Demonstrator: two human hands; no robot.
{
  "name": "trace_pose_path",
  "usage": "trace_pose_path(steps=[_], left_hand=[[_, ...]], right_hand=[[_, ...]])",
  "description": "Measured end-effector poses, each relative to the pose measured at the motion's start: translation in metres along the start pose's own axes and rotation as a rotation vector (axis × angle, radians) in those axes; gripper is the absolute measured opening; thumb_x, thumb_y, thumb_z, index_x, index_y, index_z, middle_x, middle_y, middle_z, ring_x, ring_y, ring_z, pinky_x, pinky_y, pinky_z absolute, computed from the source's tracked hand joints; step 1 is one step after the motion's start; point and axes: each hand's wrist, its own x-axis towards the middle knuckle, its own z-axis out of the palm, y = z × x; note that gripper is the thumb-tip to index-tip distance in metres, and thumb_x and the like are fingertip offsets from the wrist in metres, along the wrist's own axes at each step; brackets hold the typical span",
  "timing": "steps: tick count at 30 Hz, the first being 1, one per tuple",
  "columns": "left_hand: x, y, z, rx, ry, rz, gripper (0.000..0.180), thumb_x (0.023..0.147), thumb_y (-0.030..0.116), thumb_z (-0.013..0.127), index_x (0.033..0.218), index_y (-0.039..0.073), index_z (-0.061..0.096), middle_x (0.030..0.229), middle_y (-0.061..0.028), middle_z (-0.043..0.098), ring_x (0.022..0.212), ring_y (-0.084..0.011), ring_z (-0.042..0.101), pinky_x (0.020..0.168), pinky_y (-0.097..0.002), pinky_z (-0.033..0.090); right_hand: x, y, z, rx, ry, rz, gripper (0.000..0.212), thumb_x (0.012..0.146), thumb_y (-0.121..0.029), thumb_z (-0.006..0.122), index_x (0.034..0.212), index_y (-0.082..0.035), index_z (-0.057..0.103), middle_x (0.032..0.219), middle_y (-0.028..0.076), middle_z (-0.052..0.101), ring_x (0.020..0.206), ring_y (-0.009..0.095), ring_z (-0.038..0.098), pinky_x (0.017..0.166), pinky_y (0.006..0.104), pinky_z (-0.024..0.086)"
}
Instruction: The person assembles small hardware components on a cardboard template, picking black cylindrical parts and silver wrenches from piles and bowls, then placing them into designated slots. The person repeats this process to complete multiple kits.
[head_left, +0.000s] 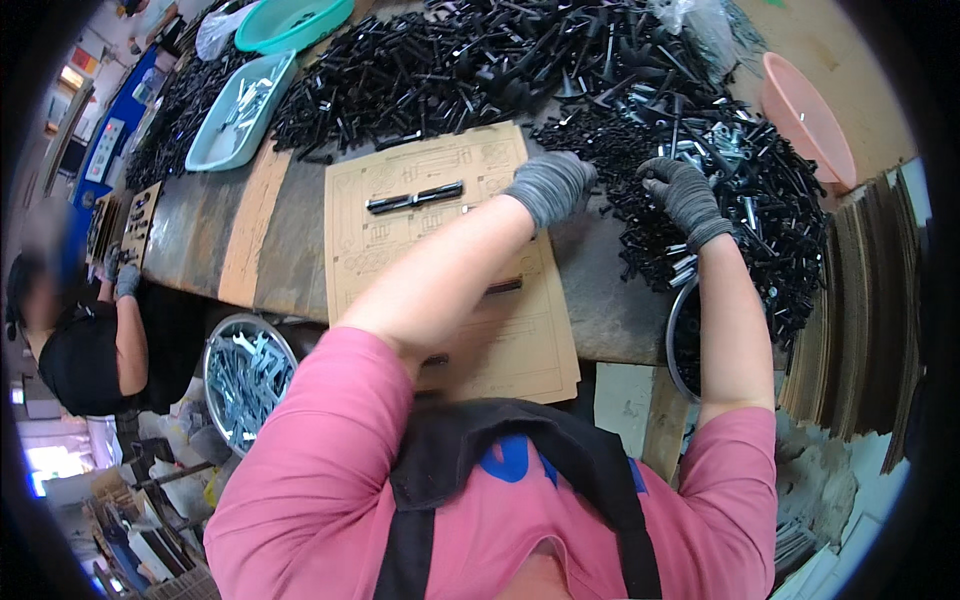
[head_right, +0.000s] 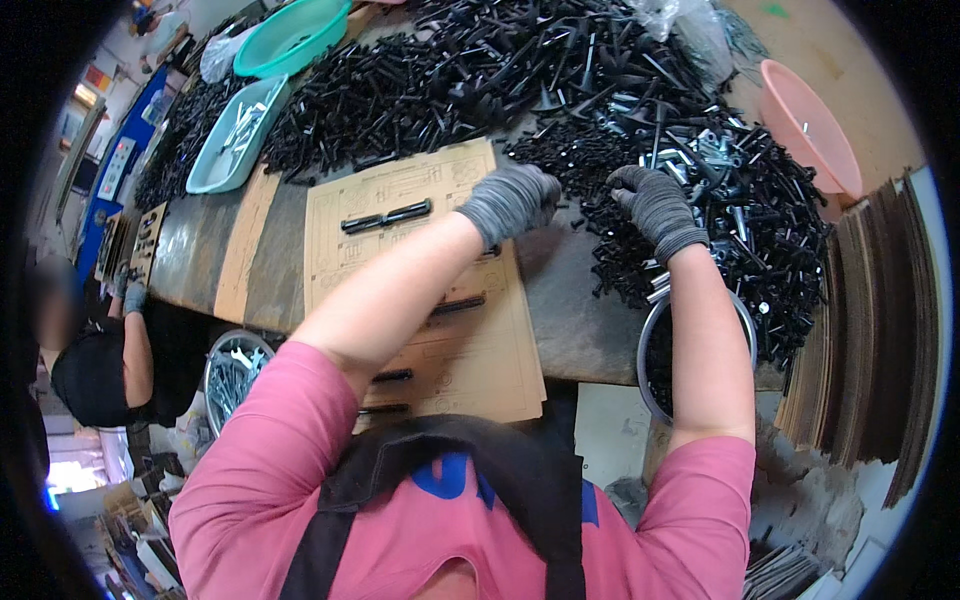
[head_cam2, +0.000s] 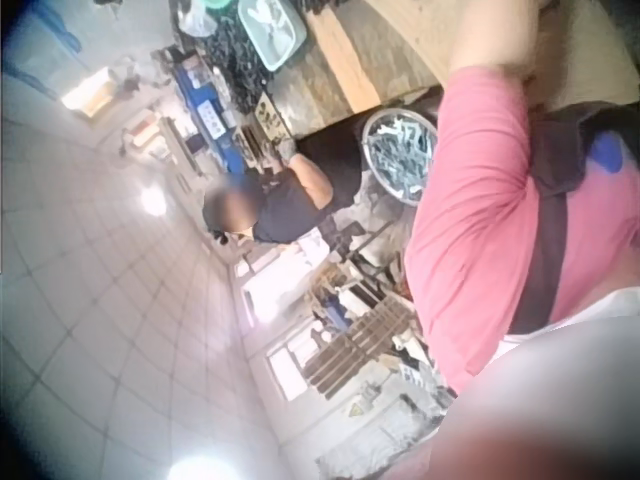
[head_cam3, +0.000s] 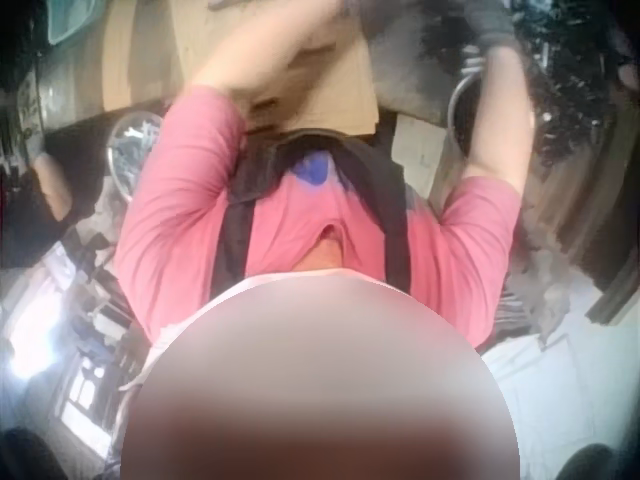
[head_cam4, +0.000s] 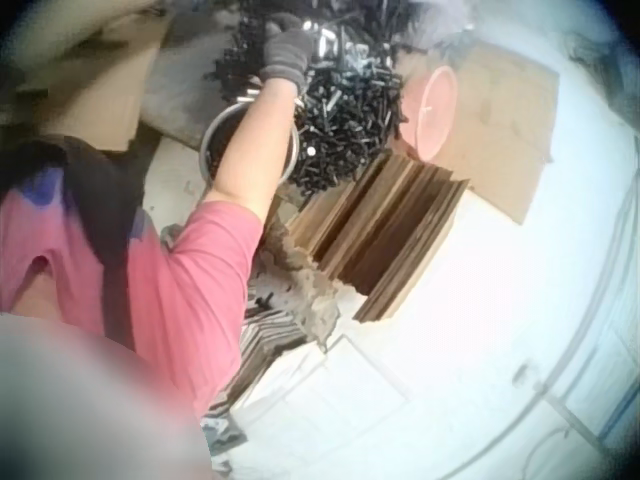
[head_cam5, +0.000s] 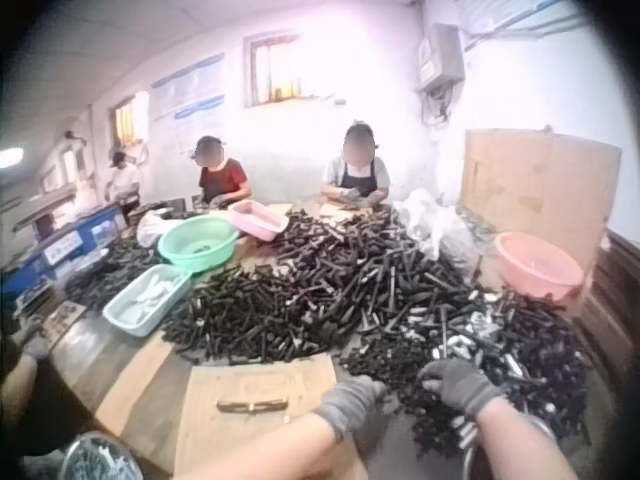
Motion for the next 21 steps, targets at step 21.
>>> trace_pose_path(steps=[21], left_hand=[[-0.203, -0.109, 0.015, -0.428, 0.197, -0.372, 0.033, 0.078, 0.021, 0.059, 0.109, 0.007, 0.056, 0.088, -0.0153, 0.062, 0.082, -0.0267, 0.06, 0.073, -0.035, 0.048]], right_hand=[[0.023, -0.199, 0.123, -0.517, -0.145, -0.632, 0.017, 0.078, -0.014, 0.057, 0.093, -0.015, 0.064, 0.087, 0.007, 0.058, 0.083, 0.026, 0.06, 0.072, 0.0354, 0.05]])
